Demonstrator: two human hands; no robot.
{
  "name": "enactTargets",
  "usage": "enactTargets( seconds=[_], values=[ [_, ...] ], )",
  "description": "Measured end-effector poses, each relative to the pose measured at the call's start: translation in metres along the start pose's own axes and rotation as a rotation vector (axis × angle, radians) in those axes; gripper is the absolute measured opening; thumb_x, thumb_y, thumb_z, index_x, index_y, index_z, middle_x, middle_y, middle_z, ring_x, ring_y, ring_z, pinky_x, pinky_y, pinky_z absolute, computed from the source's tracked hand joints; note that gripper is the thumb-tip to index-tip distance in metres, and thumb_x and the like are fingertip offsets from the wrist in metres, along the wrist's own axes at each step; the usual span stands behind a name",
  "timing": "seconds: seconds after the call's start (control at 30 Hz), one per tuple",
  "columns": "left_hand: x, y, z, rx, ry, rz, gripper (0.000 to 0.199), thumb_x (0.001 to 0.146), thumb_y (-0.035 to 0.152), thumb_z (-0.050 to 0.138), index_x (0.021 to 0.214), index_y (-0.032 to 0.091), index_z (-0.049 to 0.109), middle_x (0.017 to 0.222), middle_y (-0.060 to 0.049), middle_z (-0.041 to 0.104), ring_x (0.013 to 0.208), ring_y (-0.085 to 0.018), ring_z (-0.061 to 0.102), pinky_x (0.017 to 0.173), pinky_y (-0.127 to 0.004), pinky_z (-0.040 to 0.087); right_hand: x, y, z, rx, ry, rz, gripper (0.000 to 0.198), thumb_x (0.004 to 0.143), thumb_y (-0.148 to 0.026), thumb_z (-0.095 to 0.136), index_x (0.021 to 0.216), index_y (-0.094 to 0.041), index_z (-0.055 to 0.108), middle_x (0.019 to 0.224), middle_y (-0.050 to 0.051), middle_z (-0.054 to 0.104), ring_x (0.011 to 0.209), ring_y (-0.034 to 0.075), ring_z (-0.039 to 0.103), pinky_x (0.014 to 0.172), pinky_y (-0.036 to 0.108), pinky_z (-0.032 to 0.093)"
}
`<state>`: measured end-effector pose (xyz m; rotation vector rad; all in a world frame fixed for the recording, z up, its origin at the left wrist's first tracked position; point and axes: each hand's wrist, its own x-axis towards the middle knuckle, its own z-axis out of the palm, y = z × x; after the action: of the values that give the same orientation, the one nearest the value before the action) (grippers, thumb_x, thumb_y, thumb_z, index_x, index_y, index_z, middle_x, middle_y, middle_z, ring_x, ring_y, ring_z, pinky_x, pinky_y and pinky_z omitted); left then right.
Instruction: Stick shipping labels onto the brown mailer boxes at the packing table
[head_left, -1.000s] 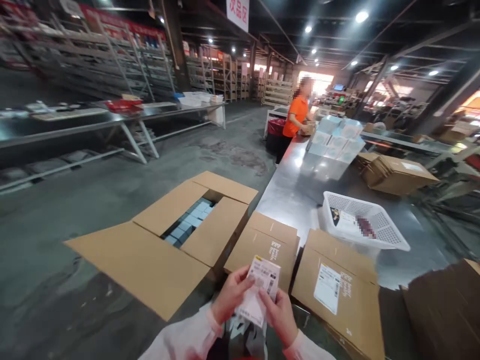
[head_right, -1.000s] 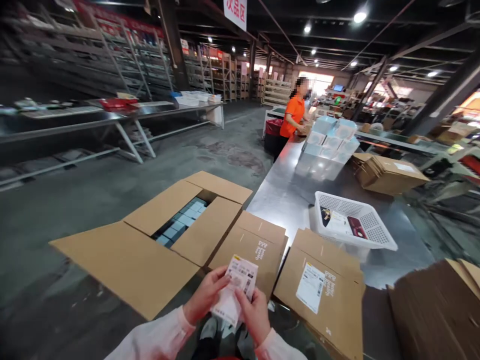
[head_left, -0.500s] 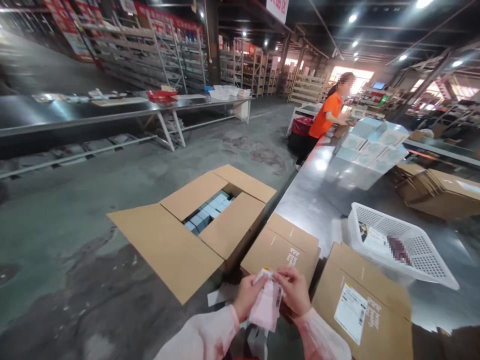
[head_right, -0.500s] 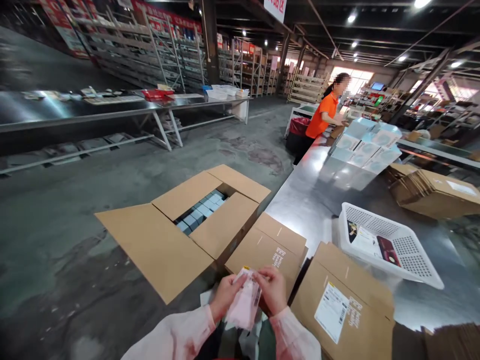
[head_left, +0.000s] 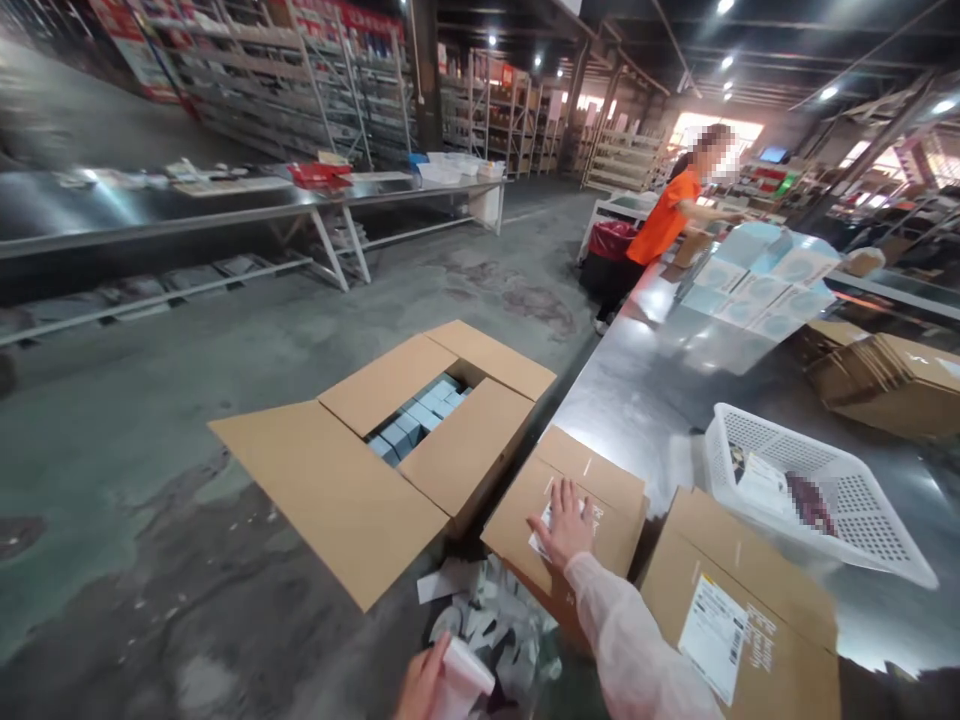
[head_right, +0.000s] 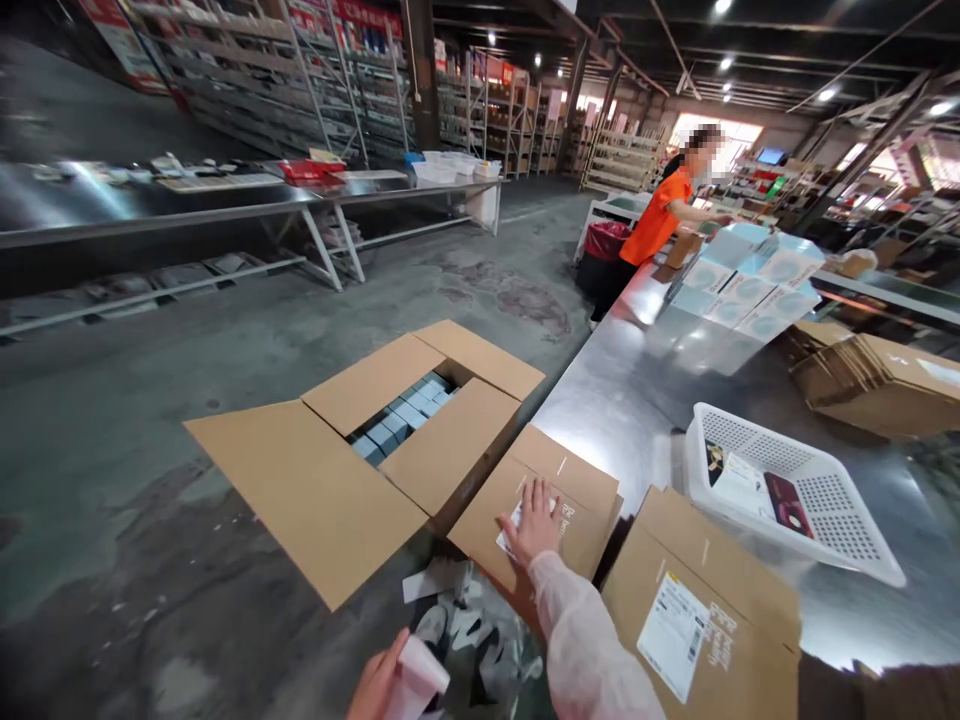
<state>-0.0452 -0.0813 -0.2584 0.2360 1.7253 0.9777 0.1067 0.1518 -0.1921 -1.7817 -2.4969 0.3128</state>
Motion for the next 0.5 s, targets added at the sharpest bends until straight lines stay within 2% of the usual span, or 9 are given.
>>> enactTargets(
  seconds=[0.07, 0.13, 0.17, 0.2, 0.27, 0.33, 0.4, 0.5],
  values=[
    [0.002, 0.029, 0.004, -0.037, -0.057, 0.149, 0.064, 0.058, 0.085, 0.047, 0.053, 0.021, 0.050, 0.052, 0.000, 0.049, 0.057, -0.019, 0.051, 0.056, -0.031, 0.043, -0.030, -0.015, 0.006, -0.011, -0.136, -0.235, 0.080, 0.085, -0.057, 0.042, 0.145, -0.007, 0.027, 0.155, 0.016, 0.017, 0.144, 0.031, 0.008, 0.114, 0.052, -0.001],
    [0.006, 0.068, 0.015, 0.037, -0.112, 0.334, 0.062, 0.071, 0.078, 0.041, 0.058, 0.019, 0.052, 0.056, -0.001, 0.053, 0.058, -0.017, 0.052, 0.057, -0.028, 0.042, -0.062, -0.019, 0.007, 0.027, -0.221, -0.478, 0.076, 0.086, -0.057, 0.040, 0.147, -0.014, 0.023, 0.155, 0.012, 0.021, 0.143, 0.030, 0.013, 0.115, 0.050, 0.005],
    [0.009, 0.089, 0.021, 0.127, -0.128, 0.427, 0.059, 0.079, 0.072, 0.037, 0.062, 0.018, 0.056, 0.060, -0.002, 0.058, 0.062, -0.017, 0.054, 0.061, -0.027, 0.043, -0.075, -0.017, 0.004, 0.039, -0.221, -0.505, 0.069, 0.088, -0.052, 0.038, 0.146, -0.017, 0.026, 0.153, 0.010, 0.027, 0.141, 0.029, 0.021, 0.114, 0.049, 0.011],
    [0.013, 0.110, 0.027, 0.250, -0.131, 0.507, 0.056, 0.085, 0.064, 0.034, 0.069, 0.017, 0.060, 0.067, -0.004, 0.062, 0.068, -0.018, 0.058, 0.065, -0.027, 0.044, -0.085, -0.013, -0.002, 0.027, -0.187, -0.435, 0.061, 0.091, -0.047, 0.036, 0.144, -0.019, 0.031, 0.149, 0.010, 0.035, 0.136, 0.028, 0.030, 0.112, 0.048, 0.018],
    [0.019, 0.146, 0.042, 0.563, -0.084, 0.616, 0.047, 0.092, 0.049, 0.031, 0.099, 0.018, 0.065, 0.089, -0.007, 0.068, 0.083, -0.020, 0.063, 0.074, -0.028, 0.045, -0.094, 0.001, -0.019, -0.076, -0.073, -0.079, 0.047, 0.092, -0.036, 0.034, 0.133, -0.017, 0.047, 0.134, 0.014, 0.052, 0.121, 0.030, 0.045, 0.100, 0.048, 0.032],
    [0.025, 0.173, 0.060, 0.916, -0.029, 0.688, 0.045, 0.094, 0.041, 0.030, 0.127, 0.021, 0.052, 0.108, -0.010, 0.065, 0.092, -0.022, 0.064, 0.078, -0.030, 0.045, -0.092, 0.015, -0.039, -0.219, 0.001, 0.254, 0.039, 0.091, -0.031, 0.036, 0.119, -0.015, 0.059, 0.117, 0.017, 0.059, 0.107, 0.031, 0.051, 0.088, 0.048, 0.037],
    [0.029, 0.190, 0.083, 1.164, -0.057, 0.762, 0.046, 0.095, 0.039, 0.030, 0.138, 0.026, 0.041, 0.116, -0.011, 0.061, 0.095, -0.023, 0.064, 0.078, -0.032, 0.046, -0.086, 0.026, -0.055, -0.304, -0.012, 0.358, 0.033, 0.089, -0.031, 0.042, 0.109, -0.014, 0.063, 0.108, 0.016, 0.060, 0.103, 0.031, 0.052, 0.083, 0.047, 0.037],
    [0.036, 0.203, 0.120, 1.298, -0.202, 0.827, 0.046, 0.092, 0.042, 0.040, 0.136, 0.031, 0.043, 0.113, -0.011, 0.064, 0.099, -0.026, 0.064, 0.080, -0.033, 0.046, -0.082, 0.032, -0.061, -0.324, -0.040, 0.393, 0.037, 0.086, -0.038, 0.049, 0.102, -0.010, 0.066, 0.104, 0.018, 0.060, 0.102, 0.032, 0.052, 0.083, 0.047, 0.037]
  ],
)
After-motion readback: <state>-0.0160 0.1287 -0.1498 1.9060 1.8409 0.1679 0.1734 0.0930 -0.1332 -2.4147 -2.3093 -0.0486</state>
